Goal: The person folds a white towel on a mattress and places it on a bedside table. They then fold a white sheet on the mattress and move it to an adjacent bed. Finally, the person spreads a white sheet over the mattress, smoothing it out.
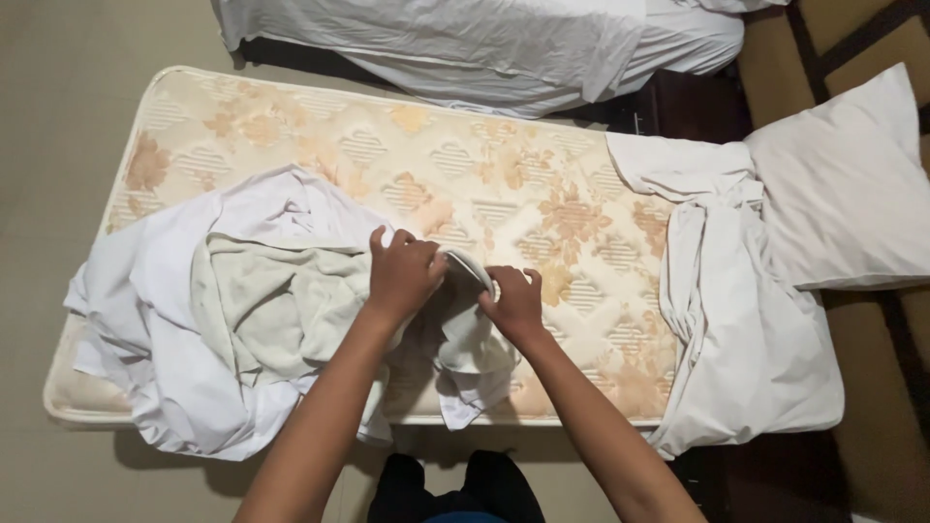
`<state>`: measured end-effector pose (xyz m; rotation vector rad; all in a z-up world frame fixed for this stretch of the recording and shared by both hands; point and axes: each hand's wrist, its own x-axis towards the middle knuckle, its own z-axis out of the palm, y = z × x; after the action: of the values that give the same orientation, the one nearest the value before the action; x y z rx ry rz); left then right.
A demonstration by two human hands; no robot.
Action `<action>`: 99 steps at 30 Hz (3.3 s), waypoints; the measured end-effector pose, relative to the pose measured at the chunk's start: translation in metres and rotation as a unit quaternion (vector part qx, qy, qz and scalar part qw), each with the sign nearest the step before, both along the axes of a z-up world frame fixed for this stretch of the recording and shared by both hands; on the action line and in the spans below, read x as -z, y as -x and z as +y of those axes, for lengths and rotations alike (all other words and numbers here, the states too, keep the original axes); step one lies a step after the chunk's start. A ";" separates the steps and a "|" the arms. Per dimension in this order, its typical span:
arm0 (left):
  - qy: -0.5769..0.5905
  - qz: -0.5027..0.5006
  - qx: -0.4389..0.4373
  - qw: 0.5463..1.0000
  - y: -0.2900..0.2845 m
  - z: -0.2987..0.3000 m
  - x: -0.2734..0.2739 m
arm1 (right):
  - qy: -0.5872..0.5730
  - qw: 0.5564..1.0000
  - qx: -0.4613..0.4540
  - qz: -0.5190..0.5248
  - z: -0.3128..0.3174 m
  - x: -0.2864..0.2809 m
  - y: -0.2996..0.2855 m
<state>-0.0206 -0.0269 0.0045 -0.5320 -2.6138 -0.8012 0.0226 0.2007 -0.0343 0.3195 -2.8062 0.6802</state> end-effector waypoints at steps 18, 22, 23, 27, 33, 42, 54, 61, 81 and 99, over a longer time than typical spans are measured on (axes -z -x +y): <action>-0.089 -0.071 -0.018 0.993 -0.043 -0.003 0.057 | 0.007 0.993 -0.093 -0.071 0.006 -0.021 0.005; -0.077 -0.088 0.018 0.993 -0.057 0.007 0.064 | 0.015 0.992 -0.089 -0.089 0.004 -0.021 0.000; -0.090 -0.087 0.029 0.992 -0.059 0.008 0.066 | 0.009 0.992 -0.084 -0.098 0.004 -0.020 -0.001; -0.137 -0.083 0.060 0.985 -0.063 0.010 0.029 | -0.014 0.991 -0.099 -0.085 0.005 -0.014 -0.005; -0.071 -0.020 0.058 0.996 -0.052 0.012 0.045 | -0.031 0.990 -0.116 -0.071 0.001 -0.020 -0.008; -0.099 0.111 0.033 0.988 -0.035 -0.018 0.016 | -0.066 0.996 -0.048 -0.027 0.032 -0.003 0.016; -0.129 0.091 0.031 0.987 0.020 -0.008 -0.048 | 0.007 0.992 -0.084 0.096 -0.040 -0.067 -0.005; -0.097 0.090 0.036 0.991 0.033 0.004 -0.060 | -0.068 0.988 -0.025 0.137 -0.055 -0.055 0.002; -0.037 0.047 0.120 0.991 0.015 -0.024 -0.021 | -0.017 0.982 -0.067 0.176 -0.016 -0.086 0.028; -0.090 0.097 0.096 0.987 0.015 -0.023 -0.089 | 0.055 0.987 -0.025 0.149 -0.030 -0.055 0.055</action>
<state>-0.0354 -0.0503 0.0937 -0.7756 -2.3098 -0.9821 -0.0320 0.1707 0.0206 0.4337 -2.4756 0.7290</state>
